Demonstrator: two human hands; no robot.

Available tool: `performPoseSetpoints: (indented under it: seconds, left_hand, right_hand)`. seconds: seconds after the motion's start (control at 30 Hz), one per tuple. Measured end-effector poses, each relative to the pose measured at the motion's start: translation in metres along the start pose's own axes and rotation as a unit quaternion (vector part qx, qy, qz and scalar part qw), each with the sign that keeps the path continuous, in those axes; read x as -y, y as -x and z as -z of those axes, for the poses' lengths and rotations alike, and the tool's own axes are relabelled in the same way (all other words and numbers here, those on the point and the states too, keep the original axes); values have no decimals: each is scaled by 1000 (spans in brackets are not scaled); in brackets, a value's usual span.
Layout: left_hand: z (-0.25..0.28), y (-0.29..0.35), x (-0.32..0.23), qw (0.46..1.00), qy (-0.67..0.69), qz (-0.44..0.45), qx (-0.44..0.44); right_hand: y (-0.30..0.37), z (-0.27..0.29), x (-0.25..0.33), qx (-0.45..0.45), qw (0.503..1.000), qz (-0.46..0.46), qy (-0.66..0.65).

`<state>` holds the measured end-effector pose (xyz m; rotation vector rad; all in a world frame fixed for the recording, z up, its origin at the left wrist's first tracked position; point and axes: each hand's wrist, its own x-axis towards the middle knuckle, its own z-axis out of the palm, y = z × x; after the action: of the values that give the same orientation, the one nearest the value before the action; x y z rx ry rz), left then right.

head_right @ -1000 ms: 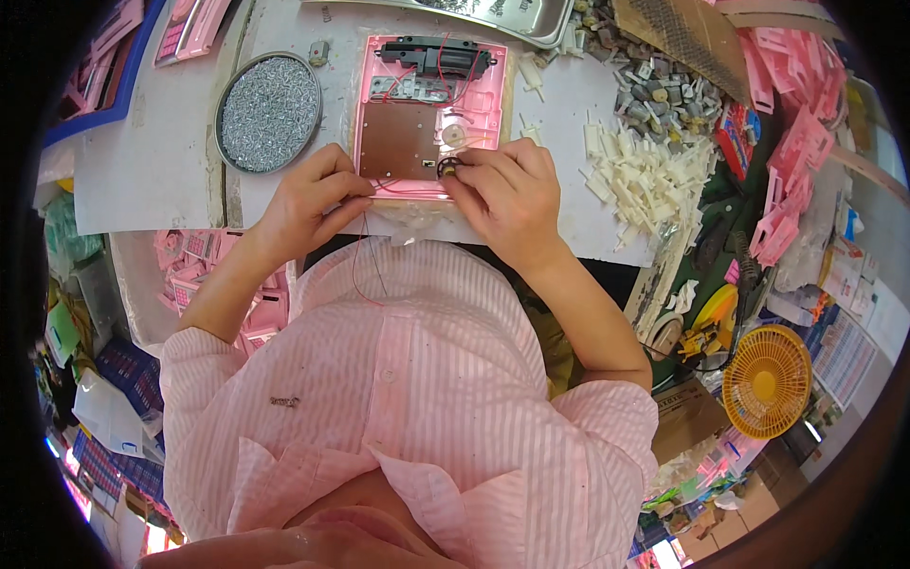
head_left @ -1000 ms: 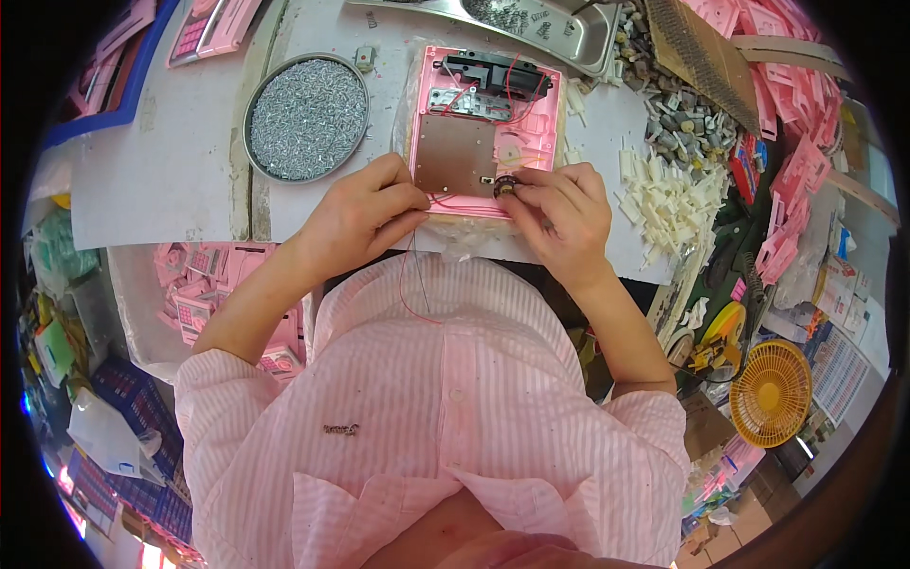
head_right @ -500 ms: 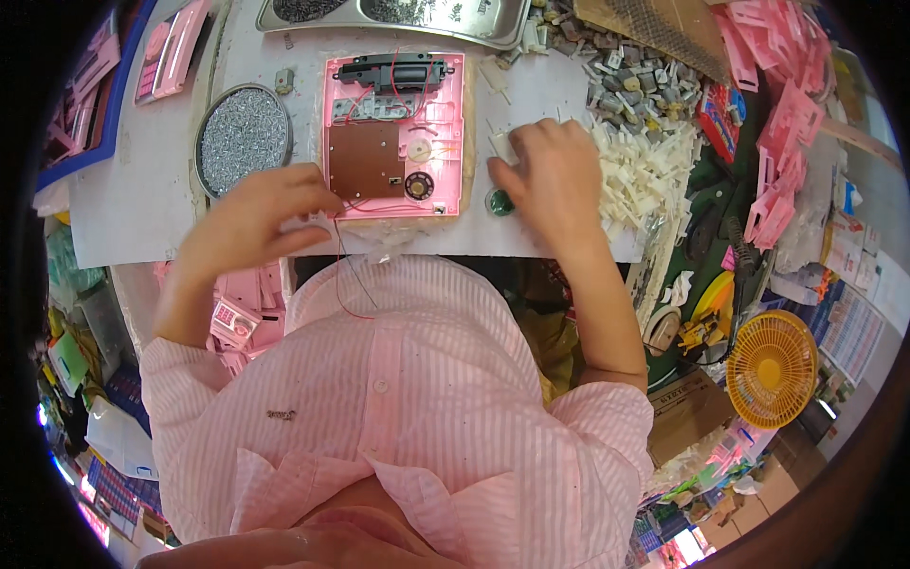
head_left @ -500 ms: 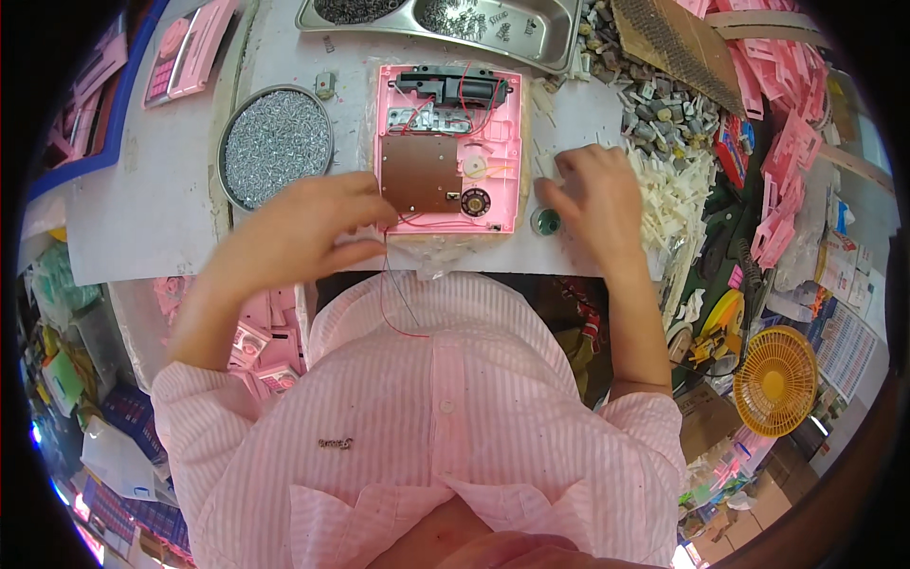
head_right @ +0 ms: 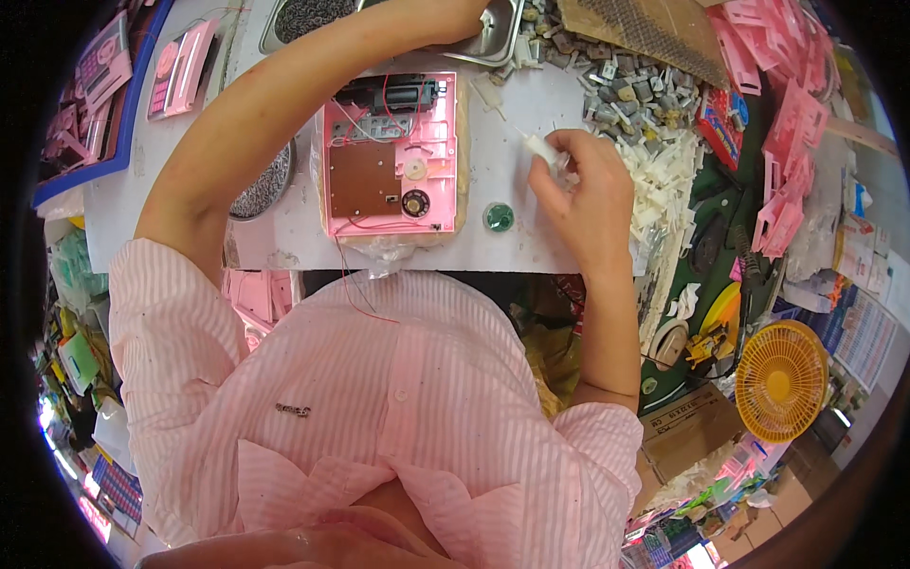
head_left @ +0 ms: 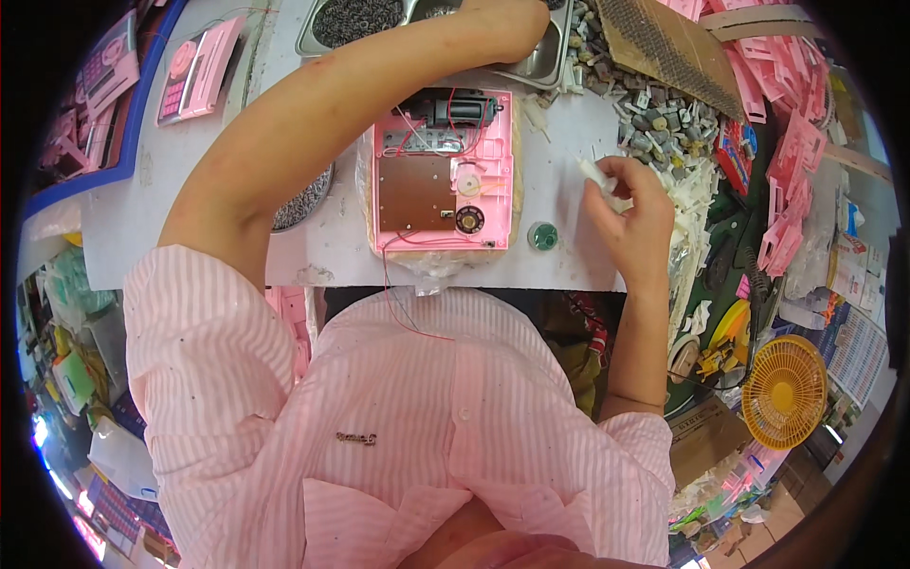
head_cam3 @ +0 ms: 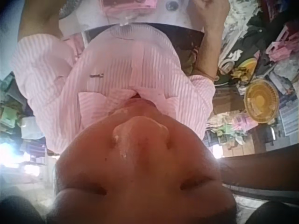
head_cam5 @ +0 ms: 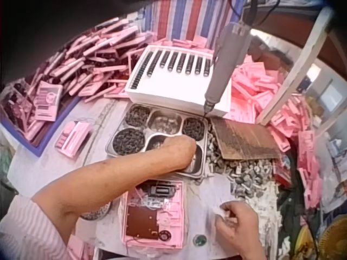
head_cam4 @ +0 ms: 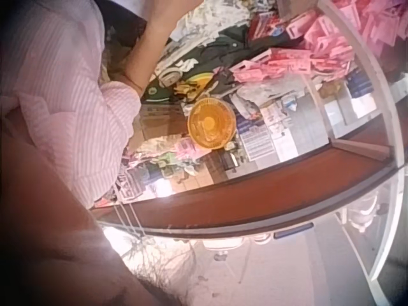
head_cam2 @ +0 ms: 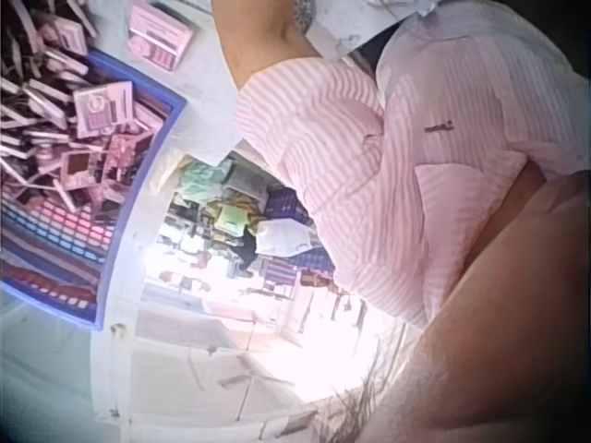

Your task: Assembling a pink electronic device by soldering wires and screwing components into the casing.

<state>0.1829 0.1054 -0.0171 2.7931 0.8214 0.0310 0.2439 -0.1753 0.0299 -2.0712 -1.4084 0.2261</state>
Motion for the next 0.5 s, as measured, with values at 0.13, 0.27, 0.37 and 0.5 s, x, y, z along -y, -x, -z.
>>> performPoseSetpoints:
  seconds: [0.13,0.27,0.37,0.5]
  left_hand:
    - [63,58,2,961,29,-159,-224]
    - [110,187,-11,932,329,-103,-114]
    - [66,246,-18,814,579,17,44]
    - [38,261,-18,728,678,54,87]
  right_hand:
    - [10,9,7,-23,994,20,-103]
    - [27,5,23,-27,961,59,-269]
    - [23,0,42,30,948,155,-276]
    - [24,-12,47,57,950,188,-244]
